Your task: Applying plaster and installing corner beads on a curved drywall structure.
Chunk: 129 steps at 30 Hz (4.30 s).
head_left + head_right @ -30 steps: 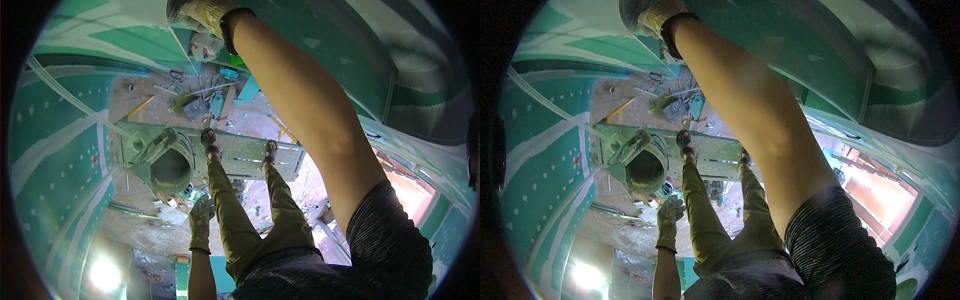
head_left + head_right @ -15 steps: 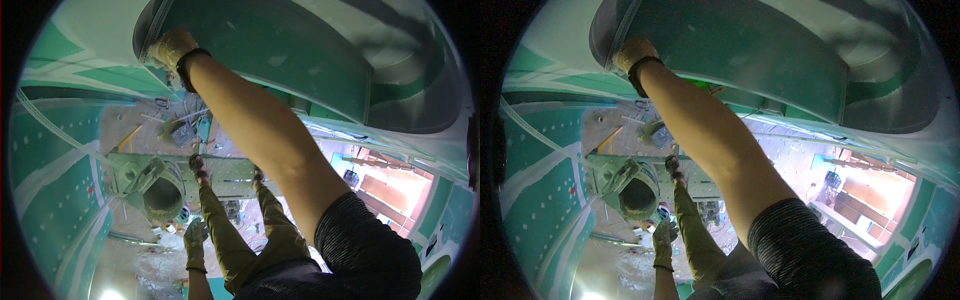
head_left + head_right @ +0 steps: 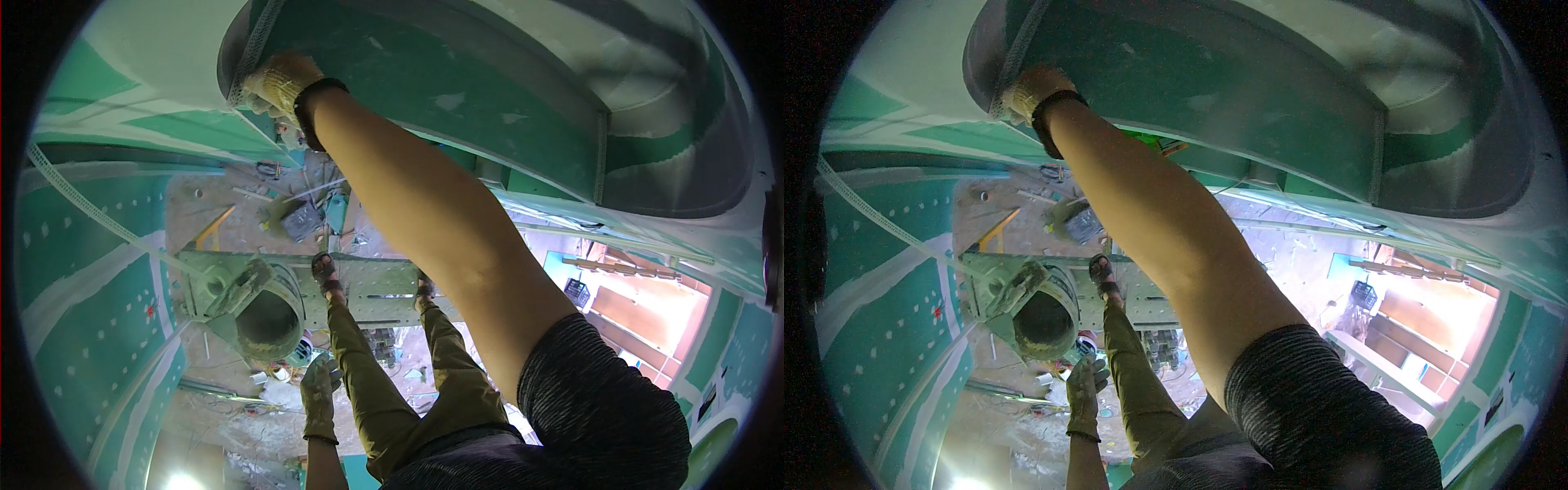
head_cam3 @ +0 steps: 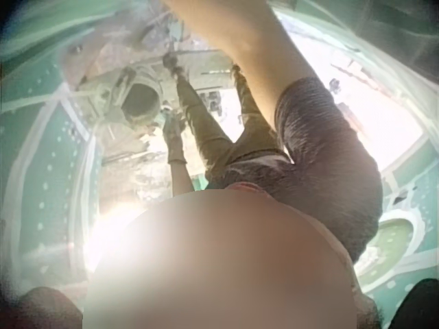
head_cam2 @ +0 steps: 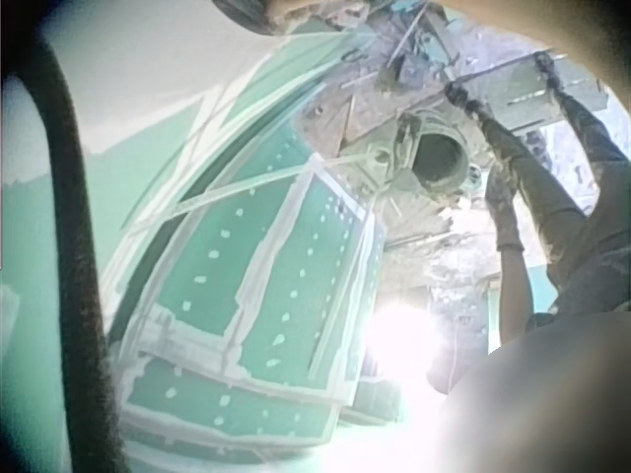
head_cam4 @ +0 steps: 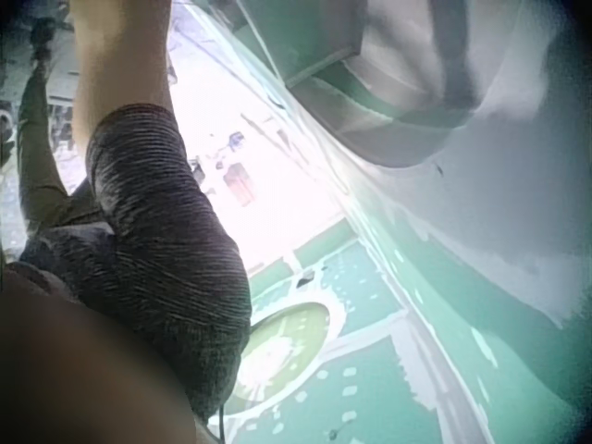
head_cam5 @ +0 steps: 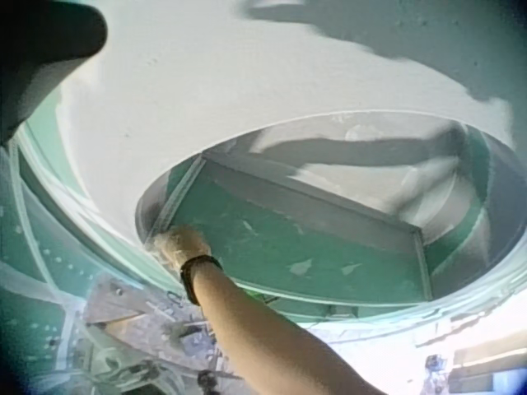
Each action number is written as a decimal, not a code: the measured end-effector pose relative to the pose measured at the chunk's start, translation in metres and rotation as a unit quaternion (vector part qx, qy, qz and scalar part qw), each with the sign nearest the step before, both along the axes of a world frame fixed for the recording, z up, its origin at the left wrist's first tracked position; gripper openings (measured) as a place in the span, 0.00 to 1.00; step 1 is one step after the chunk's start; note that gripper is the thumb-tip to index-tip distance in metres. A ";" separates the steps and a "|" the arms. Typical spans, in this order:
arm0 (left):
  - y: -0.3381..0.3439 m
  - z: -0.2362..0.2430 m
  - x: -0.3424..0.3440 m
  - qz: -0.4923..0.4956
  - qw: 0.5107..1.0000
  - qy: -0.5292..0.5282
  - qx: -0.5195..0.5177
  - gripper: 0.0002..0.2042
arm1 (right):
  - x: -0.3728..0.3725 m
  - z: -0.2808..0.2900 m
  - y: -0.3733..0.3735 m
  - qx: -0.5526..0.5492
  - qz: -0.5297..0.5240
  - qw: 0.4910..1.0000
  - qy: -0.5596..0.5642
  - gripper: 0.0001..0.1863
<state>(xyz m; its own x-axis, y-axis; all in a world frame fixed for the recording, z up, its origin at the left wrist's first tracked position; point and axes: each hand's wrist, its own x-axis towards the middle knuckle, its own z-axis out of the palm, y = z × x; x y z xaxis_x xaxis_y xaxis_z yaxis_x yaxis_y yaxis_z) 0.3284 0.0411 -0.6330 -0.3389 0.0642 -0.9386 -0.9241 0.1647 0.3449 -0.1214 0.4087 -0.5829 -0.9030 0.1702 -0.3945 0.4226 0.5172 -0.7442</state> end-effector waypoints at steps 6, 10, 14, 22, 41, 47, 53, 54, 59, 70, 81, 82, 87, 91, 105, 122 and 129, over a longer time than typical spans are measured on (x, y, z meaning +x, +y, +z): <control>-0.003 0.002 0.002 -0.012 1.000 0.014 -0.009 0.29 | 0.021 0.004 0.010 -0.189 -0.041 0.981 0.007 0.15; -0.005 0.005 0.006 -0.047 0.997 0.064 -0.004 0.26 | 0.049 0.008 0.014 -0.271 -0.060 0.960 -0.022 0.16; 0.003 0.004 -0.002 -0.074 0.990 0.120 -0.006 0.24 | 0.131 0.035 0.019 -0.340 0.006 0.940 0.007 0.17; 0.096 0.159 -0.089 -0.322 0.774 0.530 -0.126 0.25 | 0.356 0.109 0.045 -0.613 -0.049 0.782 -0.095 0.18; 0.290 0.390 -0.080 -0.578 0.346 0.733 -0.097 0.29 | 0.519 0.278 0.110 -0.639 -0.134 0.753 -0.085 0.20; 0.311 0.431 -0.080 -0.629 0.410 0.658 -0.060 0.26 | 0.561 0.338 0.171 0.034 -0.054 0.962 0.267 0.18; 0.320 0.456 -0.072 -0.658 0.366 0.658 -0.011 0.21 | 0.562 0.369 0.193 0.234 0.049 0.896 0.375 0.20; 0.321 0.460 -0.072 -0.677 0.360 0.641 -0.029 0.20 | 0.561 0.369 0.195 0.235 0.049 0.891 0.384 0.20; 0.328 0.470 -0.073 -0.701 0.389 0.598 -0.016 0.17 | 0.559 0.356 0.198 0.264 0.096 0.880 0.384 0.18; 0.329 0.467 -0.076 -0.685 0.448 0.572 0.045 0.19 | 0.548 0.343 0.197 0.336 0.138 0.824 0.435 0.11; 0.314 0.442 -0.085 -0.693 0.503 0.514 0.053 0.27 | 0.532 0.357 0.198 0.319 0.112 0.857 0.390 0.11; 0.314 0.437 -0.085 -0.700 0.503 0.506 0.043 0.29 | 0.530 0.358 0.198 0.311 0.108 0.865 0.379 0.11; 0.321 0.435 -0.083 -0.582 0.679 0.410 0.180 0.42 | 0.516 0.359 0.192 0.359 0.021 0.845 0.395 0.09; 0.326 0.451 -0.079 -0.593 0.670 0.420 0.152 0.25 | 0.512 0.354 0.189 0.357 0.010 0.868 0.345 0.11; 0.317 0.451 -0.072 -0.546 0.742 0.358 0.151 0.25 | 0.517 0.341 0.226 0.001 0.135 0.968 0.213 0.22; 0.325 0.442 -0.071 -0.607 0.620 0.489 0.086 0.22 | 0.512 0.335 0.202 0.207 0.036 0.948 0.240 0.18; 0.324 0.430 -0.074 -0.622 0.586 0.519 0.032 0.19 | 0.510 0.322 0.171 0.316 -0.068 0.920 0.222 0.17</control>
<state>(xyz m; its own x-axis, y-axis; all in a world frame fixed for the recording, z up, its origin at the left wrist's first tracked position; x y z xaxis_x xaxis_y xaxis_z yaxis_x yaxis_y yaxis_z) 0.2541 0.3649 -0.2027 -0.3779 0.8913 -0.2507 0.6094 0.4432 0.6574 0.3890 0.5798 -0.2608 -0.9049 0.3613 0.2251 0.2414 0.8711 -0.4277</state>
